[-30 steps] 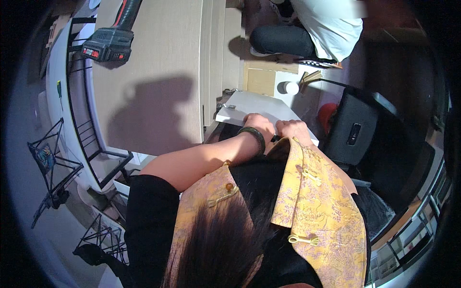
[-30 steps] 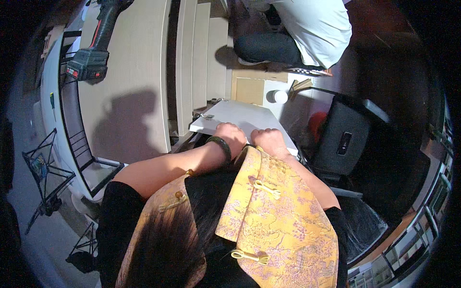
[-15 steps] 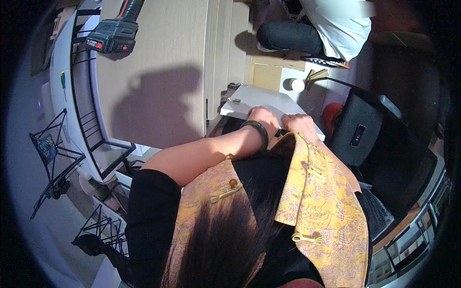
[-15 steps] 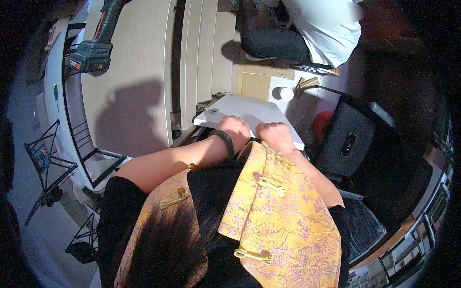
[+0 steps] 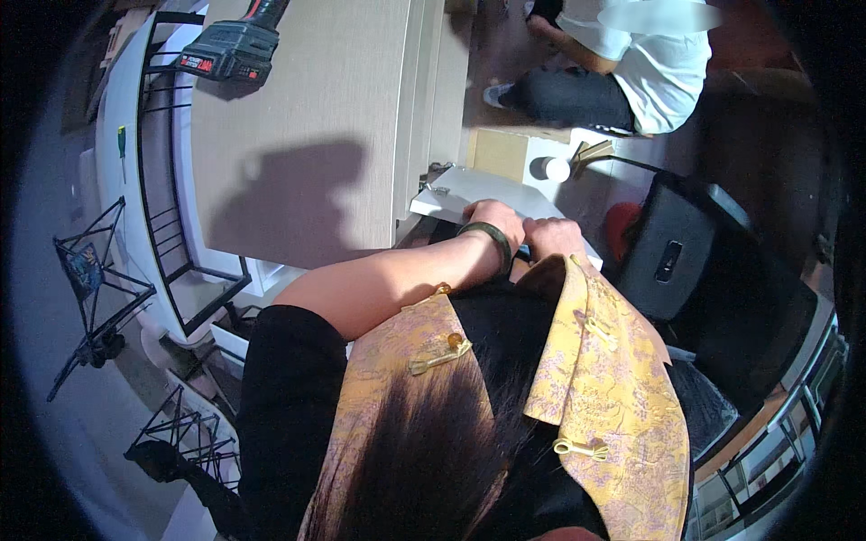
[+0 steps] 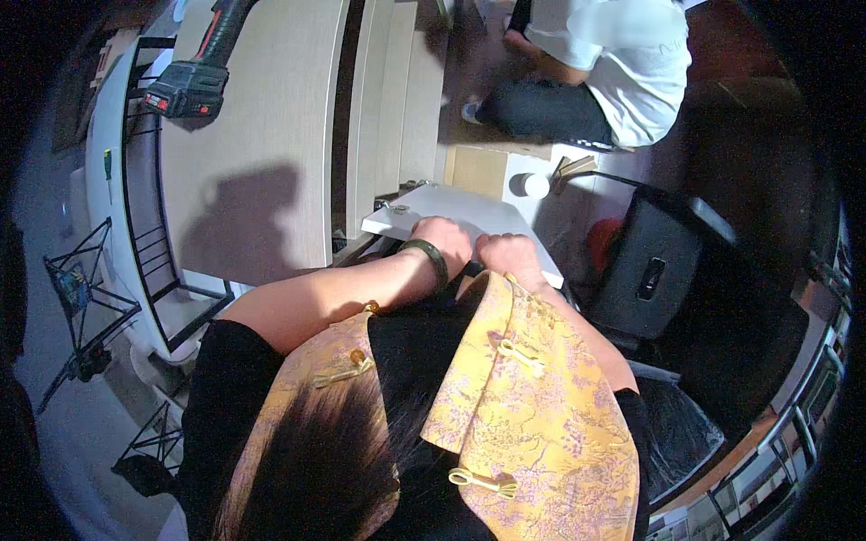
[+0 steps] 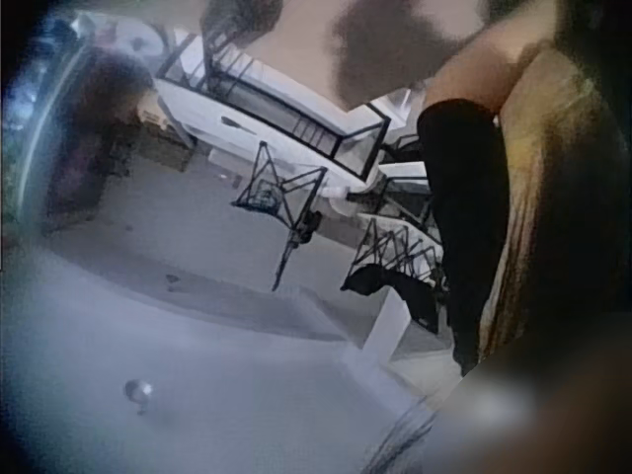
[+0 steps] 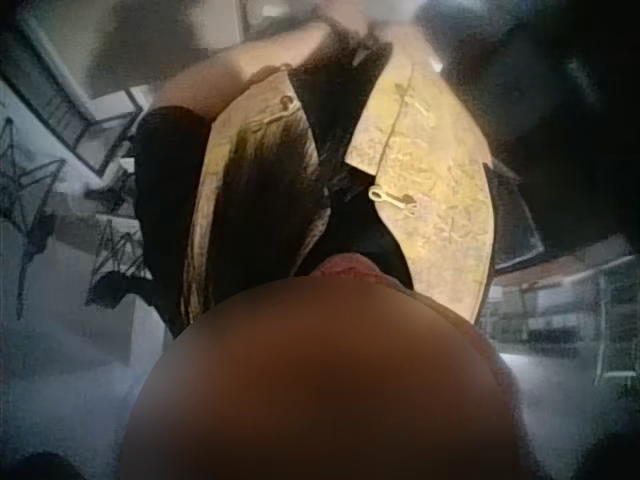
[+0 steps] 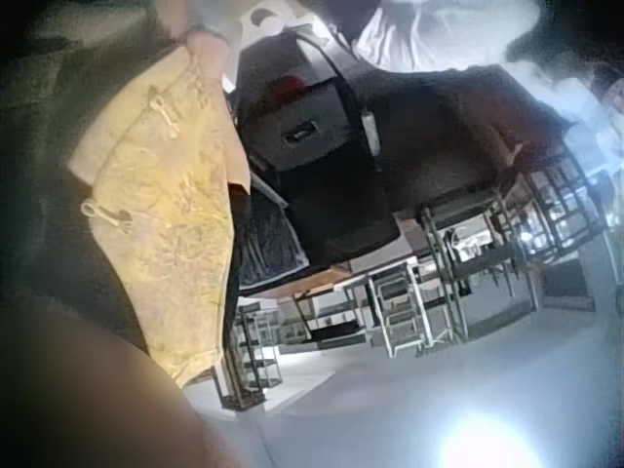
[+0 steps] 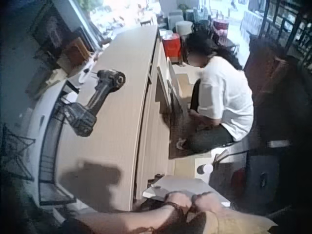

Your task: The person assembles a cabinet by aligning a door panel and using a cordless drill to fasten hinges. A second person assists by holding the door and handing parts. The door is attached to the cabinet frame.

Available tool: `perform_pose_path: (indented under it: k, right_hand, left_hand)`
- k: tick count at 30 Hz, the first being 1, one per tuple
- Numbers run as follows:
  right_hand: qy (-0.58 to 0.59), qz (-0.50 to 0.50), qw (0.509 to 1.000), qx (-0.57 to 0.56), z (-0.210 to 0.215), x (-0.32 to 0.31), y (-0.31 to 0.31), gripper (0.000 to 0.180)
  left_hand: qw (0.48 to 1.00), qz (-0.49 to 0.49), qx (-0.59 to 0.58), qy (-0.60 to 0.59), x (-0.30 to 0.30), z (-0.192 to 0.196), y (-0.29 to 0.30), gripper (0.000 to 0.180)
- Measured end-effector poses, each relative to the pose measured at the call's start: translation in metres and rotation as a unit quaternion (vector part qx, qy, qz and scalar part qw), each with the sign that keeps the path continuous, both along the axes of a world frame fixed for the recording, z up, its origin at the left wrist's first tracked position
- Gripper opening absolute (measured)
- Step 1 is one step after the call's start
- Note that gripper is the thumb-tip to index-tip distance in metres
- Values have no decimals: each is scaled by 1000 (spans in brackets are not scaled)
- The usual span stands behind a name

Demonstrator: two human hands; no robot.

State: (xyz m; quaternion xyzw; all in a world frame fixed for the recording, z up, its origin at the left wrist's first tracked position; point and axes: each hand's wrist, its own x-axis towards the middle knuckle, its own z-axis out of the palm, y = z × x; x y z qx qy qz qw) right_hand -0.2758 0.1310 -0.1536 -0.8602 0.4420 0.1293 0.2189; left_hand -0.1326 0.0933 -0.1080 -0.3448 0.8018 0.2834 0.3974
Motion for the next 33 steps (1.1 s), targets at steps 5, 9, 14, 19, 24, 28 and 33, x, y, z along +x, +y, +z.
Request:
perform_pose_path:
  k: [5, 9, 14, 19, 24, 28, 33]
  right_hand:
    - [-16, -12, 1000, 20, 5, 2, 0, 13]
    - [-41, -34, 997, 51, 14, 2, -2, 14]
    - [-52, -29, 998, 32, 11, -1, 1, 13]
    - [-62, -13, 998, 22, 8, -3, 0, 12]
    - [-60, -9, 998, 19, 12, -1, -6, 10]
    - [-51, -9, 999, 7, 14, -3, -8, 9]
    - [-45, -26, 998, 37, 15, -4, -8, 11]
  left_hand:
    - [999, 46, -2, 3, 0, 0, 3, 26]
    - [999, 40, 4, 20, 4, 0, 1, 27]
    - [996, 80, -1, 37, 8, 2, 4, 28]
    - [990, 83, -85, 78, 10, 7, 21, 26]
    - [964, 174, -149, 132, 31, 1, 33, 23]
    - [949, 202, -194, 143, 56, -13, 37, 22]
    - [921, 204, -280, 179, 59, -29, 44, 18]
